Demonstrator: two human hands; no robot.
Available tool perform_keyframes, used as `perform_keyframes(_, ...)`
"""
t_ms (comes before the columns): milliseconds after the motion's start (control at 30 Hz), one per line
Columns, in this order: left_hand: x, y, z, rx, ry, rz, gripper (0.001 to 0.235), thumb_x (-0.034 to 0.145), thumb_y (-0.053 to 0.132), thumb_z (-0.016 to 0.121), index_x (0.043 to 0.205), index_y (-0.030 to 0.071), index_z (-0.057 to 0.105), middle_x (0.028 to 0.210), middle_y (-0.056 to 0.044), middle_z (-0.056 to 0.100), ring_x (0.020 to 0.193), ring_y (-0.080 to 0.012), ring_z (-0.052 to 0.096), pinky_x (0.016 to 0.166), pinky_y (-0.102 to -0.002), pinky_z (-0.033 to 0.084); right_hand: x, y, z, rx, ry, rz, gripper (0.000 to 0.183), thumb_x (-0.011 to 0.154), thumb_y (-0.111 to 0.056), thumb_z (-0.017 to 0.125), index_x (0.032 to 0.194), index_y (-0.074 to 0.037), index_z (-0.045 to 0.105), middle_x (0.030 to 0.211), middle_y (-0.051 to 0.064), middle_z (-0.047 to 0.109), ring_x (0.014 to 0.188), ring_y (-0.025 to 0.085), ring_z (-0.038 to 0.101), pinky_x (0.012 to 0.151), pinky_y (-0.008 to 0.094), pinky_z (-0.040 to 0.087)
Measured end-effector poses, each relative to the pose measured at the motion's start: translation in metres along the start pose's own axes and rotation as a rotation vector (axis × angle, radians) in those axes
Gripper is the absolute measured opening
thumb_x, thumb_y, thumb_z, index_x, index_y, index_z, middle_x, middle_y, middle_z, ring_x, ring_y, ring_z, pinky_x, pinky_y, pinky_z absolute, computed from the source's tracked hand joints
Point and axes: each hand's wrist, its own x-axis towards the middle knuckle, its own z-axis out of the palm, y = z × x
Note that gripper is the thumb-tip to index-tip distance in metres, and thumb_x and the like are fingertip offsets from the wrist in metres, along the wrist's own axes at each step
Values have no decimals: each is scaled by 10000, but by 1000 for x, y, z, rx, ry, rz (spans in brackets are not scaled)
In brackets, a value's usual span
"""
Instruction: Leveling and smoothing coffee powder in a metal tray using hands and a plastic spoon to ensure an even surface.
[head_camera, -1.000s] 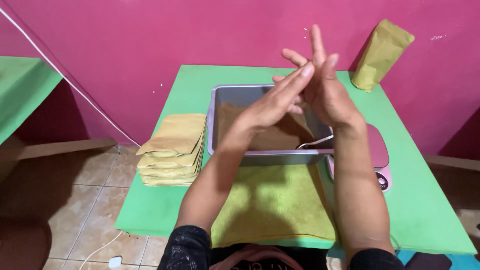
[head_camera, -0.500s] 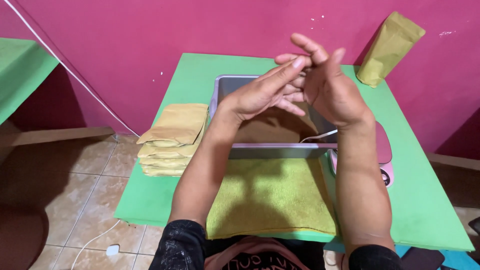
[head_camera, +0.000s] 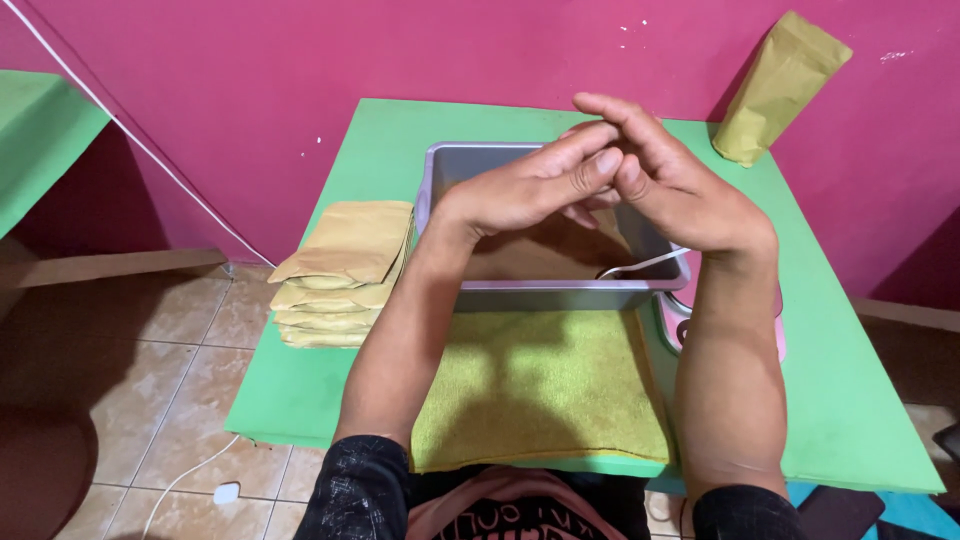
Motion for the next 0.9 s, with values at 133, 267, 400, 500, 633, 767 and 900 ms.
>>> perform_keyframes(133,-1,1,-2,21,-36,21,485,989,612,462,1198,175,470,955,0,458,938,-96,518,859,-311,577,-1,1,-1,25,-17,63,780,1000,-573,396,1601,-91,276,1310,95,574,1190,192,589,978,342,517)
perform_keyframes(267,-2,2,-3,58,-42,43,526,990,623,452,1232,157,479,995,-12,470,967,-101,531,863,-310,590,0,2,0,55,-27,61,781,1000,-567,409,1605,-93,271,1243,88,572,1102,179,595,911,327,526)
perform_keyframes(400,-2,3,-1,79,-29,30,567,985,632,437,1276,147,483,1035,-14,468,995,-105,532,876,-322,598,-1,0,0,52,-30,45,766,1009,-553,409,1602,-89,270,1242,91,572,1070,184,615,889,329,544)
perform_keyframes(500,-1,2,-2,77,-35,42,518,978,640,440,1173,161,472,970,-5,460,935,-91,513,839,-308,596,-1,1,0,26,-23,42,766,1012,-558,398,1599,-81,278,1282,94,574,1167,188,596,956,332,523)
perform_keyframes(633,-1,2,-3,82,-29,24,506,977,636,440,1168,168,469,972,-6,477,944,-90,521,847,-303,589,0,0,-1,31,-29,30,739,1025,-538,398,1599,-90,272,1289,89,588,1144,188,609,933,333,535)
perform_keyframes(767,-2,1,-2,99,-37,19,519,974,650,423,1174,173,469,970,2,463,943,-89,507,849,-315,590,-1,1,1,59,-30,59,743,1013,-541,407,1590,-90,281,1289,98,584,1149,193,608,932,336,542)
perform_keyframes(900,-1,0,-4,110,-51,24,525,973,661,411,1159,174,468,965,-1,467,928,-94,501,838,-297,558,0,2,1,107,-31,83,742,996,-558,415,1563,-93,306,1272,104,581,1128,191,620,909,333,565)
